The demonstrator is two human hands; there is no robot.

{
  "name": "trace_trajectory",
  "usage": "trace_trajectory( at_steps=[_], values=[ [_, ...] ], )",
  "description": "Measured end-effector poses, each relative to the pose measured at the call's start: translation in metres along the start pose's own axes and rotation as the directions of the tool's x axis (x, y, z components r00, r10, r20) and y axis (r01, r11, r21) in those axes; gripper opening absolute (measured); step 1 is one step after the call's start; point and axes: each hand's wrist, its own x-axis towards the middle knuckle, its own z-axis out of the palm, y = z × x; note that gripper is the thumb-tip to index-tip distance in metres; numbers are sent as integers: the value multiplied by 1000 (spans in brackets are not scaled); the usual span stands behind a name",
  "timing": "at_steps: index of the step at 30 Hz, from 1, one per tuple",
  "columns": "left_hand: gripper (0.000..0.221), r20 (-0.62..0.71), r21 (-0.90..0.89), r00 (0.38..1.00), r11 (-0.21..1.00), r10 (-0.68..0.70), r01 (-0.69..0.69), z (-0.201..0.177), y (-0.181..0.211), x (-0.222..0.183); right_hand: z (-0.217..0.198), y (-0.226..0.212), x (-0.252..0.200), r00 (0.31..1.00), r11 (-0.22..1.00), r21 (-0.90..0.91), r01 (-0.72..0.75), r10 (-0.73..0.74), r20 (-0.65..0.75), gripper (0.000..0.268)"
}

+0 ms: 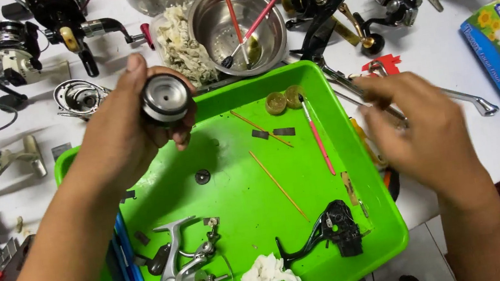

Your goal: The person is disassembling and cleaning a fishing reel spool on a workbench surrounded by other reels.

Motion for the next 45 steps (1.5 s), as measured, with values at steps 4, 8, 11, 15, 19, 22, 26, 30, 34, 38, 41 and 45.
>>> trace_trajectory(
  at_steps=[4, 8, 11, 15, 19, 22, 26, 30, 34, 38, 41, 45],
  values=[
    [55, 33, 88, 998, 995, -51, 48, -2, -7, -6, 14, -35, -3, 938, 961, 237, 144, -209, 277, 30],
    [43, 75, 89, 994, 993, -83, 77, -9, -11, -7, 45, -62, -6, 794, 970, 186, 154, -233, 561, 33],
    [41, 67, 138, 989, 983, -130, 120, -10, -8, -9, 56, -69, -11, 660, 980, 90, 177, -186, 728, 66],
    [44, 110, 31, 988, 994, -108, 105, -13, -14, -7, 68, -74, -14, 566, 986, -20, 165, -78, 820, 84],
    [48, 146, -38, 986, 996, -76, 83, -13, -18, -5, 72, -69, -12, 652, 995, 76, 61, -97, 752, 55],
    [48, 150, -80, 987, 994, -63, 76, -13, -18, -4, 61, -59, 0, 706, 977, 210, -28, -130, 696, 38],
    [63, 140, 44, 987, 996, -81, 75, -8, -4, -10, 17, -50, 34, 753, 918, 352, -183, -99, 650, 22],
    [48, 142, 190, 989, 979, 47, -74, -7, -3, -14, -16, -46, 52, 796, 846, 423, -325, 3, 606, 19],
    [59, 129, 138, 992, 990, 10, -28, -5, 0, -15, -17, -58, 74, 903, 306, 850, -429, 114, 415, 15],
    [63, 147, 126, 989, 992, -7, -12, -6, -1, -16, -6, -77, 103, 949, 152, 938, -311, 99, 298, 21],
    [61, 154, 106, 988, 994, 9, -26, -5, -2, -16, 12, -81, 108, 948, 129, 963, -237, 247, 200, 26],
    [67, 157, 118, 988, 993, -4, -14, -2, 1, -17, 36, -75, 115, 941, 288, 939, -190, 324, 91, 31]
  ],
)
